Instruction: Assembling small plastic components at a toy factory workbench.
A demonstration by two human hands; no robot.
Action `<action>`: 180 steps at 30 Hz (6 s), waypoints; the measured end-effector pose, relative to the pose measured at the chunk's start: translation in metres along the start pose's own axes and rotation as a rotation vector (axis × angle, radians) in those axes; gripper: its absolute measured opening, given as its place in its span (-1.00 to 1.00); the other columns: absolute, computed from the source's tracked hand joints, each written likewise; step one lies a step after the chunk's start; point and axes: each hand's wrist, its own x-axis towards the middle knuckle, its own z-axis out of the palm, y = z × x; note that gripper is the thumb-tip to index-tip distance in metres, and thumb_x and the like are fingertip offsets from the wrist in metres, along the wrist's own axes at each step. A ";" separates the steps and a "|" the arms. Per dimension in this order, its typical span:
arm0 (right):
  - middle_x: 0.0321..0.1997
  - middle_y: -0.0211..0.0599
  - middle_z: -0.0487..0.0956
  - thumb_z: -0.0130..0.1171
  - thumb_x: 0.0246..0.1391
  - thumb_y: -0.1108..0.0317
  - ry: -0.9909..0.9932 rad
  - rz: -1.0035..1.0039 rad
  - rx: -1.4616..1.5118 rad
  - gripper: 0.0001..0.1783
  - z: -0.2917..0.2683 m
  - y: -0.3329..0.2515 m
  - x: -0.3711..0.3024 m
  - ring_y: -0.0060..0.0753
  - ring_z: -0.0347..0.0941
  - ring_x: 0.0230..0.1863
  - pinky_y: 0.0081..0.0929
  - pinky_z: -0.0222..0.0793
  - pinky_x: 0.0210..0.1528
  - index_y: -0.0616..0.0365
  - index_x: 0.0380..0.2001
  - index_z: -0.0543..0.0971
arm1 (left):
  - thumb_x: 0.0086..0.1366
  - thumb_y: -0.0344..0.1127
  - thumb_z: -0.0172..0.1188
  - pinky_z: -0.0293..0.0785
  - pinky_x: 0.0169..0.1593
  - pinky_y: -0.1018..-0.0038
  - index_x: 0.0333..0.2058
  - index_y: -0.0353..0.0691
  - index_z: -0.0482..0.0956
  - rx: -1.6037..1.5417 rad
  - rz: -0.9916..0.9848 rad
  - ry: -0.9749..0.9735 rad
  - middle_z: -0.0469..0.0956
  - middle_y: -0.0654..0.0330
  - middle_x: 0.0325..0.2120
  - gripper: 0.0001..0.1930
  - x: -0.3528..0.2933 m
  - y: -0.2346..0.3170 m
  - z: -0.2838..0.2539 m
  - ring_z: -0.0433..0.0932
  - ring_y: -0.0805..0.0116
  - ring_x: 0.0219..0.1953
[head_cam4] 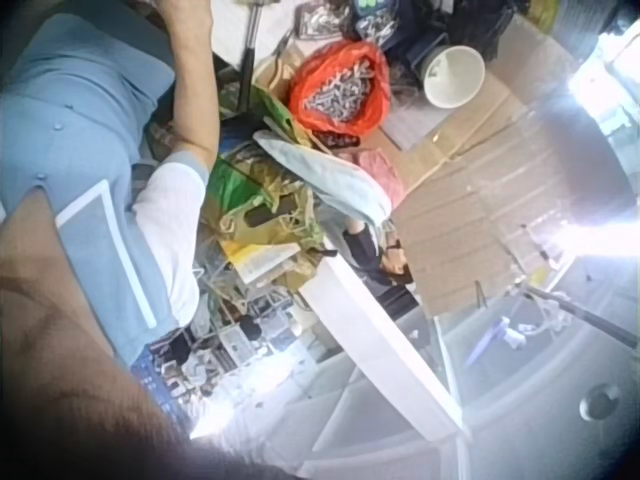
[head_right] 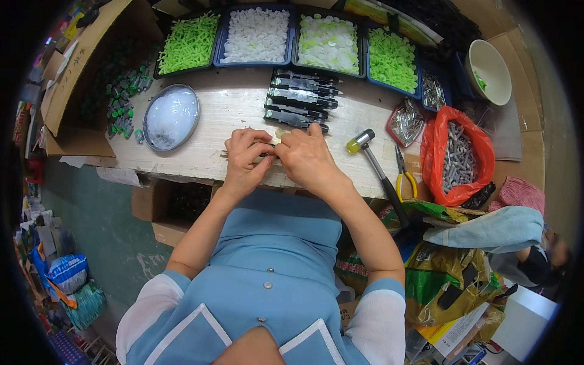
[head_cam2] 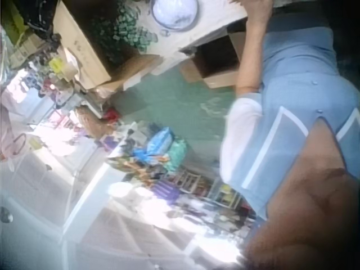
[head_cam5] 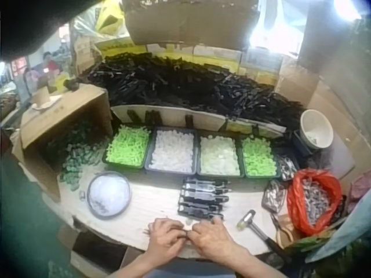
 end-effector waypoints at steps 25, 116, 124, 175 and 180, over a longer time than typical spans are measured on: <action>-0.55 -0.29 0.45 0.16 -0.14 0.45 0.236 0.321 0.037 -0.94 -0.055 0.048 -0.060 -0.24 0.38 -0.49 -0.35 0.18 -0.41 0.15 -0.49 0.54 | -0.16 -0.36 0.26 0.00 -0.08 0.36 -0.47 -0.10 0.57 0.077 -0.180 -0.120 0.39 0.35 -0.33 -0.82 0.011 0.009 0.003 0.23 0.32 -0.16; -0.28 0.04 0.53 0.12 -0.07 0.29 0.218 1.260 -0.366 -0.70 -0.110 0.202 -0.249 -0.02 0.46 -0.24 -0.27 0.31 -0.19 0.26 -0.27 0.50 | 0.03 -0.52 0.20 0.40 -0.44 0.67 -0.41 -0.30 0.50 -0.419 -0.357 0.380 0.49 0.31 -0.56 -0.89 0.104 -0.091 -0.182 0.46 0.58 -0.51; -0.28 -0.10 0.52 0.04 0.06 0.44 0.552 0.756 -0.253 -0.76 -0.117 0.132 -0.176 -0.16 0.45 -0.25 -0.43 0.31 -0.18 0.34 -0.21 0.48 | 0.01 -0.56 0.19 0.32 -0.43 0.65 -0.41 -0.40 0.55 -0.191 -0.447 0.455 0.45 0.31 -0.58 -0.88 -0.010 -0.083 -0.166 0.39 0.57 -0.53; -0.49 -0.31 0.53 0.13 -0.03 0.42 0.269 0.277 0.513 -0.84 -0.023 -0.032 -0.019 -0.36 0.42 -0.43 -0.48 0.10 -0.34 0.19 -0.32 0.52 | 0.12 -0.51 0.15 0.43 -0.43 0.63 -0.36 -0.39 0.55 -0.995 -0.514 -0.023 0.45 0.21 -0.41 -0.90 0.010 0.015 -0.060 0.46 0.52 -0.48; -0.49 -0.33 0.53 0.13 -0.03 0.41 0.273 0.275 0.508 -0.84 -0.020 -0.029 -0.020 -0.37 0.42 -0.43 -0.48 0.09 -0.34 0.19 -0.32 0.52 | 0.13 -0.51 0.16 0.41 -0.44 0.66 -0.36 -0.38 0.55 -1.003 -0.506 -0.028 0.46 0.21 -0.38 -0.90 0.011 0.019 -0.058 0.46 0.53 -0.47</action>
